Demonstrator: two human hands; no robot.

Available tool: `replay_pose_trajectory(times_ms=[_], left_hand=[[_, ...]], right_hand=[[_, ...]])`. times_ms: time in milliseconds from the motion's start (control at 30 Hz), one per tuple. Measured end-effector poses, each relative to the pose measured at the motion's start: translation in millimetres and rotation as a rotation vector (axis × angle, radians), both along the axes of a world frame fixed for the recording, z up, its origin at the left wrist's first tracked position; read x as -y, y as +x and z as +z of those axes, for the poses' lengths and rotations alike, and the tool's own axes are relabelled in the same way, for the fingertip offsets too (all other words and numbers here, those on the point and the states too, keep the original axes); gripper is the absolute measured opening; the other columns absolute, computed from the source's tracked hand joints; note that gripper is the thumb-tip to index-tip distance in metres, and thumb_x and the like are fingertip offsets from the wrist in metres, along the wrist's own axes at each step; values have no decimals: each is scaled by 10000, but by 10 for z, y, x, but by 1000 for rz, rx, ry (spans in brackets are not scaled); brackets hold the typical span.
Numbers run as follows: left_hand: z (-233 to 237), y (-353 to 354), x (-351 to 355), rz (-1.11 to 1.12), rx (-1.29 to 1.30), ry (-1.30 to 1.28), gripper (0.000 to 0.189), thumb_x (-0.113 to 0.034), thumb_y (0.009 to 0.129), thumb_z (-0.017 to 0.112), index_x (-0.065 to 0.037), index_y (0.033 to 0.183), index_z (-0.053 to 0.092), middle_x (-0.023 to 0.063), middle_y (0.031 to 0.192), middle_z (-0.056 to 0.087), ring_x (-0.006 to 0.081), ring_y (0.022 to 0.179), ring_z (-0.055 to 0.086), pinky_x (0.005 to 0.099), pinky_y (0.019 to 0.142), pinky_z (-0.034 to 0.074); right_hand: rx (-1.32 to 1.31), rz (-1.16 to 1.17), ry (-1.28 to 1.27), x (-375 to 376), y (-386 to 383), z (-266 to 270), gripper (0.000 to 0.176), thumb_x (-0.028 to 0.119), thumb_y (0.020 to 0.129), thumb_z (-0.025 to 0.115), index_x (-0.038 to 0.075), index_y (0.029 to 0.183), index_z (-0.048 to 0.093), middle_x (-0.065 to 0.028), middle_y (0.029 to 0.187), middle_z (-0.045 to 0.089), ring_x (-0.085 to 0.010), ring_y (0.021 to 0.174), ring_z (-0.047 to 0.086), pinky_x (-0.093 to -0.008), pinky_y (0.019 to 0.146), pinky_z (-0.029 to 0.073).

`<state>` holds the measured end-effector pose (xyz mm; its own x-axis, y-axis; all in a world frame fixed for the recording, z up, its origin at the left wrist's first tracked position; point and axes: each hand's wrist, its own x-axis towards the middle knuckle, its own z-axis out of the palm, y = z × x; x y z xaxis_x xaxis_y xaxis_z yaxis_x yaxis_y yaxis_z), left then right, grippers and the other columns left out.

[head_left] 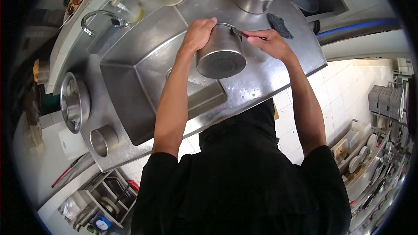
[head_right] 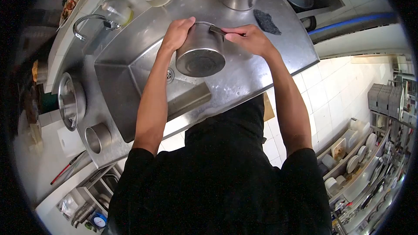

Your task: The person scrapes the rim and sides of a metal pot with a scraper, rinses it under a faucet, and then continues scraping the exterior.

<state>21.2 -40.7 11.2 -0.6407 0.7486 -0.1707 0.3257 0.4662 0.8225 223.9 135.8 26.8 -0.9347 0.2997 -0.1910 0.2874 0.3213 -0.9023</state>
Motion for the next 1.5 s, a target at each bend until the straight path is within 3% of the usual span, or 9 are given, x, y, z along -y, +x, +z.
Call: replay_pose_trajectory(times_ms=[133, 267, 433, 533, 733, 833, 1033, 1133, 1500], left_hand=[[97, -18, 20, -10, 20, -22, 488, -411, 988, 517, 30, 822, 644, 96, 705, 586, 188, 697, 516, 348, 733, 437], [2, -29, -5, -20, 21, 18, 492, -412, 983, 520, 35, 818, 641, 89, 691, 581, 184, 685, 513, 347, 720, 437], [60, -10, -25, -96, -56, 4, 496, -404, 987, 515, 44, 806, 630, 74, 682, 581, 184, 671, 504, 355, 699, 433], [63, 9, 28, -1, -10, -22, 494, -402, 975, 486, 44, 829, 637, 243, 757, 615, 353, 716, 583, 437, 749, 449], [68, -27, 82, 10, -29, -36, 503, -418, 972, 491, 44, 845, 642, 235, 772, 636, 363, 749, 614, 441, 757, 455], [37, 13, 59, 36, -43, 32, 469, -387, 981, 526, 37, 806, 623, 67, 680, 556, 168, 665, 485, 345, 677, 418], [82, 21, 141, 66, 19, 29, 462, -382, 976, 530, 22, 775, 626, 53, 658, 532, 149, 645, 454, 342, 653, 404], [58, 24, 100, 41, -28, -20, 494, -422, 963, 486, 31, 834, 634, 226, 755, 625, 366, 720, 582, 429, 748, 456], [143, 38, 156, 62, -74, -15, 492, -432, 957, 478, 15, 827, 638, 217, 738, 613, 371, 710, 566, 441, 741, 453]], right_hand=[[-20, 27, 63, -69, 11, -42, 406, 341, 905, 709, 98, 1229, 692, -112, 1065, 744, -143, 950, 655, -296, 902, 487], [-62, 88, 80, -110, -67, -117, 397, 309, 928, 699, 106, 1268, 668, -77, 1112, 734, -110, 977, 623, -278, 909, 483], [-29, 155, 183, -38, -182, 67, 376, 277, 924, 698, 92, 1250, 674, -117, 1113, 734, -126, 969, 651, -282, 910, 490], [-12, 144, 240, -38, -163, 193, 371, 281, 924, 692, 89, 1240, 677, -133, 1062, 742, -145, 924, 662, -292, 881, 497], [-41, 129, 222, 53, -218, 184, 389, 327, 929, 675, 89, 1236, 677, -160, 1042, 735, -181, 904, 669, -314, 860, 499], [-92, 114, 215, 103, -249, 104, 428, 388, 916, 670, 76, 1209, 690, -187, 1042, 725, -236, 914, 690, -333, 848, 500], [-74, 126, 169, 58, -248, 108, 428, 399, 917, 667, 87, 1208, 694, -183, 1035, 727, -241, 911, 686, -333, 845, 499], [-85, 95, 162, 161, -216, 82, 419, 387, 919, 670, 86, 1210, 693, -182, 1030, 728, -227, 918, 685, -326, 843, 500], [-56, 99, 128, 106, -237, 159, 408, 357, 923, 672, 82, 1224, 683, -173, 1063, 727, -221, 941, 686, -322, 865, 503]])
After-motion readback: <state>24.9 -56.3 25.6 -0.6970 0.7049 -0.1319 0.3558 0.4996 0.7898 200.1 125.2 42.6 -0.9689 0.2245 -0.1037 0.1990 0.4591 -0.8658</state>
